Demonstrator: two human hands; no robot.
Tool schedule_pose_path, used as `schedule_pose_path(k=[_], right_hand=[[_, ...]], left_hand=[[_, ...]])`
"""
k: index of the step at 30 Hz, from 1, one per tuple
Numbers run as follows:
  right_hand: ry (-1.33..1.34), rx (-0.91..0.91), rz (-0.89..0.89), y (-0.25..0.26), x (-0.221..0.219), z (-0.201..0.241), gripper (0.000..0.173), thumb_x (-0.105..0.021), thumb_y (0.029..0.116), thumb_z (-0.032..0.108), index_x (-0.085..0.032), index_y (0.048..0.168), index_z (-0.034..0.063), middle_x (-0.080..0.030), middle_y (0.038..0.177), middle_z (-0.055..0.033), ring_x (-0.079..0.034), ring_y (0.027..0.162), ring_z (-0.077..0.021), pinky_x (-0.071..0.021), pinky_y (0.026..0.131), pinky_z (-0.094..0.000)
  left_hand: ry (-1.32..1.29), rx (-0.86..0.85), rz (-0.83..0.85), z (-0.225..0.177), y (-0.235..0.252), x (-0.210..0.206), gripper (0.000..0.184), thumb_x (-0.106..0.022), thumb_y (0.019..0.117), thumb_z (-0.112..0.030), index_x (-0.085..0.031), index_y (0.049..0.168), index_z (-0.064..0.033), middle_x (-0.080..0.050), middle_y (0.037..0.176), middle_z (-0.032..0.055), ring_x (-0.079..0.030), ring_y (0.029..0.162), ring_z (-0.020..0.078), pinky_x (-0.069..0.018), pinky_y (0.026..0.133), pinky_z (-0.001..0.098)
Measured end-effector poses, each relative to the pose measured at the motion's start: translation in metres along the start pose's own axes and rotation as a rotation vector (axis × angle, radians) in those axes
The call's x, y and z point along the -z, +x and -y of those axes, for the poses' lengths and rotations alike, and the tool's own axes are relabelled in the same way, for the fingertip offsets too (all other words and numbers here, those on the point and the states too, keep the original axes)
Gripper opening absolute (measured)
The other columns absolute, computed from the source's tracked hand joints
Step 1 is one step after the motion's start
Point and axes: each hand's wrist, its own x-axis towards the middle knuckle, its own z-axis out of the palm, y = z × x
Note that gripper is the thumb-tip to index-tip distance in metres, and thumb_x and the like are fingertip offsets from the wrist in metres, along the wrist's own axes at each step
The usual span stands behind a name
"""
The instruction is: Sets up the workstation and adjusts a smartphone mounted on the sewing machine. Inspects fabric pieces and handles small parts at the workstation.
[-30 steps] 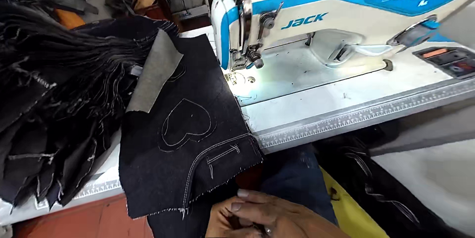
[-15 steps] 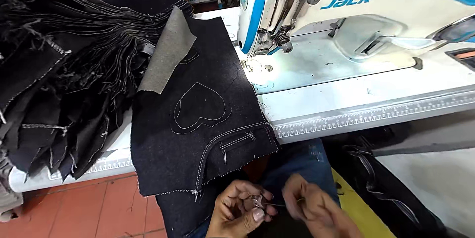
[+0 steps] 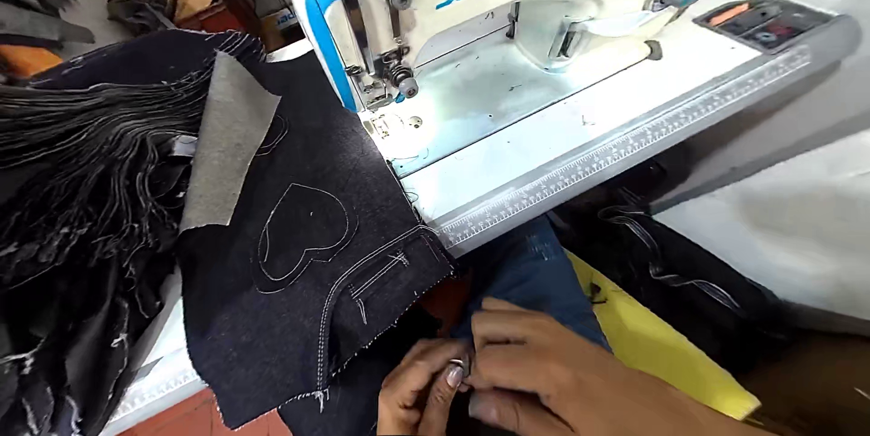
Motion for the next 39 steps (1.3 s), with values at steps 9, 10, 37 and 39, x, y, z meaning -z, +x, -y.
schedule_pose_path(k=[9,10,37,39], right_hand=[[-0.045,-0.091,0.136,-0.053,0.006,-0.01,0.029,-0.058,0.1038,0.025,-0.064,0.083,0.0058,-0.056,0.08,-0.0101,-0.056,0.08,-0.0241,-0.0467,0.072,-0.0338],[-0.052,-0.102,0.131,-0.057,0.009,-0.012,0.029,-0.058,0.1037,0.025,-0.064,0.083,0.0056,-0.057,0.08,-0.0102,-0.056,0.08,-0.0242,-0.047,0.073,-0.0342],[-0.438,-0.175,-0.379,-0.016,-0.022,-0.048,0.05,-0.067,0.0987,0.041,-0.049,0.063,0.0105,-0.045,0.065,-0.0022,-0.048,0.061,-0.0121,-0.041,0.055,-0.0228],[-0.443,-0.22,-0.394,-0.03,-0.017,-0.05,0.053,-0.067,0.0985,0.043,-0.046,0.062,0.0111,-0.043,0.063,-0.0007,-0.045,0.06,-0.0091,-0.0368,0.054,-0.0204]], left_hand=[[-0.587,0.146,0.111,0.01,-0.004,0.01,0.049,-0.07,0.0919,-0.002,-0.059,0.14,-0.0053,-0.063,0.137,0.0166,-0.068,0.115,0.026,-0.057,0.099,0.0387],[-0.637,0.145,0.108,0.011,-0.003,0.011,0.047,-0.07,0.0941,-0.008,-0.06,0.14,-0.0063,-0.063,0.137,0.0175,-0.068,0.117,0.0275,-0.0562,0.1,0.0396],[-0.292,0.064,0.097,-0.004,-0.006,0.002,0.087,-0.066,0.0974,-0.006,-0.004,0.158,-0.0043,-0.076,0.102,0.0042,-0.075,0.09,0.0155,-0.0627,0.082,0.033],[-0.318,0.091,0.126,-0.001,-0.005,0.002,0.086,-0.066,0.0981,-0.007,-0.005,0.158,-0.0033,-0.075,0.1,0.005,-0.074,0.088,0.0159,-0.0629,0.079,0.0328]])
